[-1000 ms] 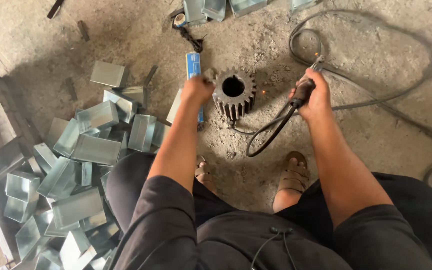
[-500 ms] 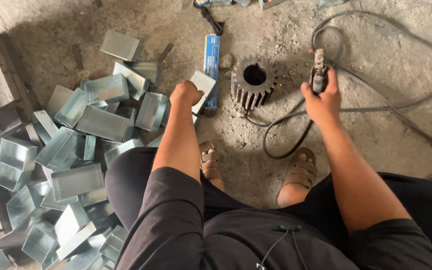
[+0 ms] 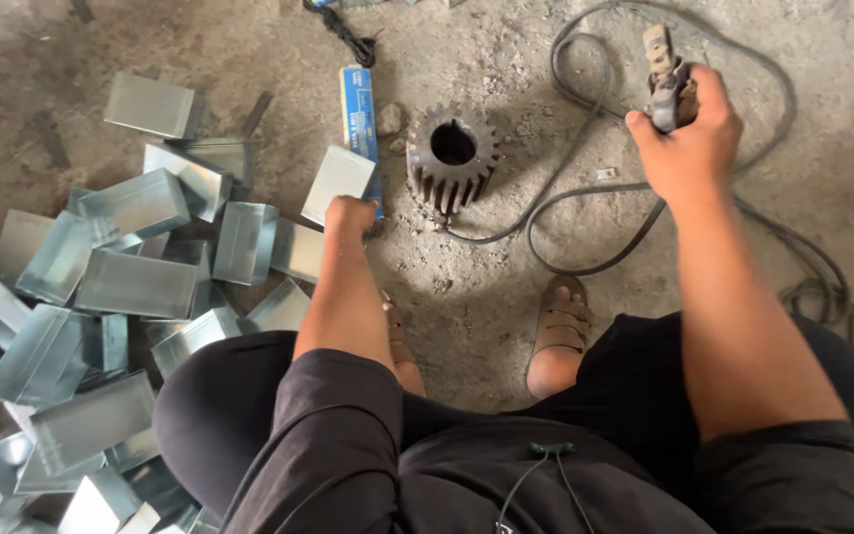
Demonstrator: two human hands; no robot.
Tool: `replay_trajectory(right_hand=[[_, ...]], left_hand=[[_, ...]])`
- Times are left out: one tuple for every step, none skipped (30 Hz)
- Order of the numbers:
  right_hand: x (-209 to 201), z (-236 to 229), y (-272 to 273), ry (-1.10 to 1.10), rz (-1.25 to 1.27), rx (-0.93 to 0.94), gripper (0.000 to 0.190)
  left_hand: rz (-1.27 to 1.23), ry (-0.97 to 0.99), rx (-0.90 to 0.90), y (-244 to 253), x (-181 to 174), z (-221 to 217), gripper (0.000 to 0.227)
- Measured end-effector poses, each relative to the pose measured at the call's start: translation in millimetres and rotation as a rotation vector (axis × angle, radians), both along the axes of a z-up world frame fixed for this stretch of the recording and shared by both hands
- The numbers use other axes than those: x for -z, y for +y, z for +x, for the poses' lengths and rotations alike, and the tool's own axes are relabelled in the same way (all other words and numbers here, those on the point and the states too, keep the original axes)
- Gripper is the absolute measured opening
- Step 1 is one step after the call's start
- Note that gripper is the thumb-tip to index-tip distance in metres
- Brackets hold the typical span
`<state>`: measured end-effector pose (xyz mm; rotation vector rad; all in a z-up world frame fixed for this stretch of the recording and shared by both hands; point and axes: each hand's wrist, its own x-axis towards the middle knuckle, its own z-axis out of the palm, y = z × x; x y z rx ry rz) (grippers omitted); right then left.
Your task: The person sits on the floor and uses a welding torch to join small rectangular metal pieces. They hold the metal pieces in one hand and the torch in the other, creating sparks as they weld the seams of the metal boxes.
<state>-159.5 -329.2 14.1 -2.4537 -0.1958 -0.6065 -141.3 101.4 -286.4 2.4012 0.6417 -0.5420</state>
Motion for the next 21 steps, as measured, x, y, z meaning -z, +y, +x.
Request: replay_trajectory(right_hand=[[-8.2, -0.6, -2.1, 0.074, 0.045, 0.003, 0.047], [-16.2, -3.5, -6.2, 0.044, -0.027, -0.041, 0.047], [-26.0, -6.4, -11.7, 0.014, -0.1, -0.088, 0.047], [-34.8, -8.3, -16.5, -0.015, -0.173, -0.136, 0.047], [-41.3, -11.3, -21.1, 0.013, -0.175, -0.137, 0.047], [-47.6, -13.5, -26.0, 0.041, -0.176, -0.137, 0.047], [-50.8, -17.0, -28.8, 0.076, -0.175, -0.134, 0.047], [-53.2, -18.2, -30.5, 0.127, -0.008, -0.181, 0.041], [-55.2, -16.7, -30.8, 0.169, 0.164, -0.224, 0.035], [-57.2, -14.0, -30.6, 0.206, 0.29, -0.231, 0.033], [-57.8, -12.6, -29.3, 0.238, 0.423, -0.231, 0.031], [-58.9, -9.8, -28.8, 0.266, 0.511, -0.196, 0.031], [-59.3, -9.4, -29.5, 0.295, 0.602, -0.157, 0.032], [-59.1, -9.6, -29.9, 0.292, 0.543, -0.156, 0.033], [-59.7, -4.8, -30.0, 0.289, 0.481, -0.17, 0.034], [-60.2, -1.2, -30.5, 0.286, 0.42, -0.183, 0.036], [-57.5, 1.1, -29.9, 0.299, 0.39, -0.201, 0.034], [-56.8, 2.0, -31.8, 0.313, 0.361, -0.218, 0.033], [-51.5, 3.5, -30.6, 0.344, 0.376, -0.23, 0.033], [-46.2, 5.2, -30.0, 0.376, 0.391, -0.242, 0.034], [-43.0, 3.7, -30.9, 0.415, 0.439, -0.235, 0.035]], left_hand=[[-0.043, 0.01, -0.085, -6.2, 11.6, -5.8, 0.055], [-0.086, 0.021, -0.17, -14.3, 21.4, -13.0, 0.055], [-0.131, 0.033, -0.258, -21.9, 28.0, -17.6, 0.054], [-0.133, 0.076, -0.27, -25.7, 32.1, -21.6, 0.057], [-0.133, 0.122, -0.278, -28.5, 35.4, -27.9, 0.06], [-0.132, 0.167, -0.287, -32.9, 37.5, -32.8, 0.063], [-0.112, 0.19, -0.287, -35.3, 38.8, -41.5, 0.057], [-0.091, 0.214, -0.288, -36.6, 38.6, -48.4, 0.053], [-0.067, 0.229, -0.286, -35.6, 36.5, -48.6, 0.048], [-0.058, 0.255, -0.298, -36.1, 33.8, -48.4, 0.047], [-0.045, 0.282, -0.307, -33.7, 30.3, -48.0, 0.045], [-0.031, 0.309, -0.316, -32.7, 27.1, -46.7, 0.044], [-0.023, 0.311, -0.319, -35.9, 25.3, -43.2, 0.043], [-0.016, 0.308, -0.319, -39.9, 24.1, -37.5, 0.042], [-0.015, 0.305, -0.33, -43.9, 23.4, -31.5, 0.04], [-0.013, 0.294, -0.339, -49.4, 23.7, -24.5, 0.039], [-0.002, 0.285, -0.36, -49.9, 24.9, -25.6, 0.038], [0.007, 0.276, -0.38, -52.0, 26.8, -28.0, 0.036], [0.024, 0.257, -0.41, -52.3, 28.2, -28.3, 0.035], [0.045, 0.242, -0.441, -53.3, 29.3, -30.9, 0.034], [0.057, 0.222, -0.461, -55.6, 30.6, -26.4, 0.033]])
